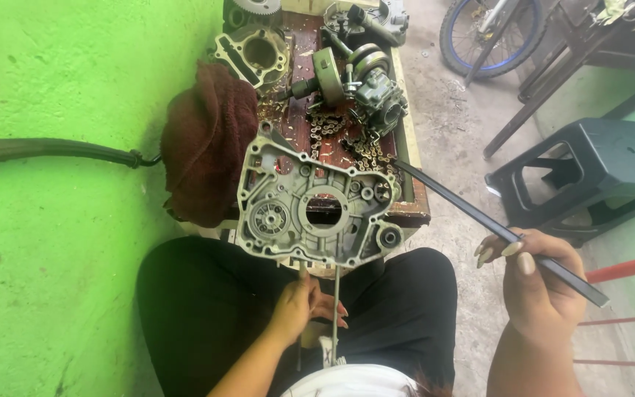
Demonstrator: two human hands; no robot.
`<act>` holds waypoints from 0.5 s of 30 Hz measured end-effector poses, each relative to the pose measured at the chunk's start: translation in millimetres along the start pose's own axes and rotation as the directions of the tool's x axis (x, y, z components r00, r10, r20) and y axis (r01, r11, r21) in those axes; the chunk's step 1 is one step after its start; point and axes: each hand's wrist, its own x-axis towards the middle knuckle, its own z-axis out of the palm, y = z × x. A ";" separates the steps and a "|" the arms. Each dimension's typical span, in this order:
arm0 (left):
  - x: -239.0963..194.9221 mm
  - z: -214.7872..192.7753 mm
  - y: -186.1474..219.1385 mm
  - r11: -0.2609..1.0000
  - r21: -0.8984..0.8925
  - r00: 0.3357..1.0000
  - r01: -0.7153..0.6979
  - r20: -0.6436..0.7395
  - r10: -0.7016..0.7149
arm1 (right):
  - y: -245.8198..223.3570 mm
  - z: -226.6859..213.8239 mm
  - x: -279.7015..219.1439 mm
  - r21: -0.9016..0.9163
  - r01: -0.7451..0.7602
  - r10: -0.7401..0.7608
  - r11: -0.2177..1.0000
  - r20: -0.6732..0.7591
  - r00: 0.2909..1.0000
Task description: Cleaning and inspecting motorcycle engine components using a cloth and a thin metal rod
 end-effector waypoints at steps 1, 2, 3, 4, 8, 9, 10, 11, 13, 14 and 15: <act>0.0 -0.8 -11.4 1.000 0.001 1.000 0.003 0.000 -0.003 | 0.4 1.1 -0.3 0.000 -0.002 0.002 1.000 -0.002 1.000; -1.6 -0.9 -23.9 1.000 0.015 0.998 -0.022 0.065 0.021 | 0.2 2.3 -0.8 0.005 -0.011 0.011 1.000 0.012 1.000; -3.6 -1.0 -36.1 0.998 0.028 0.991 -0.048 0.130 0.044 | -0.2 3.7 -1.4 0.009 -0.020 0.020 1.000 0.026 0.999; -7.0 -1.6 -35.0 0.998 0.028 0.991 -0.049 0.127 0.045 | 0.6 4.9 -3.4 0.012 -0.021 0.021 1.000 0.027 0.999; -11.1 -8.4 -36.0 0.976 -0.207 0.928 0.066 0.372 0.016 | -5.4 15.7 -8.6 0.043 -0.021 0.019 0.999 0.031 0.999; -10.4 -11.5 -37.9 0.940 -0.307 0.909 0.149 0.418 -0.008 | -9.0 20.4 -9.4 0.039 -0.020 0.019 0.999 0.032 0.999; -9.9 -13.9 -39.1 0.942 -0.303 0.905 0.145 0.426 -0.002 | -13.2 25.0 -9.7 0.034 -0.008 0.007 0.999 0.031 1.000; -9.3 -16.6 -40.1 0.954 -0.270 0.893 0.133 0.449 0.002 | -17.4 29.8 -10.0 -0.004 0.041 -0.040 0.999 0.029 0.999; -5.0 -25.6 -43.0 0.966 -0.232 0.877 0.111 0.479 0.014 | -13.0 33.7 -12.5 -0.045 0.104 -0.103 0.994 0.030 0.994; -2.8 -29.4 -48.0 0.974 -0.216 0.894 0.072 0.446 0.033 | -6.7 30.9 -16.4 -0.133 0.126 -0.128 0.983 -0.010 0.992; -0.2 -33.4 -53.2 0.980 -0.198 0.909 0.033 0.413 0.052 | -0.1 28.0 -20.3 -0.220 0.143 -0.157 0.965 -0.048 0.986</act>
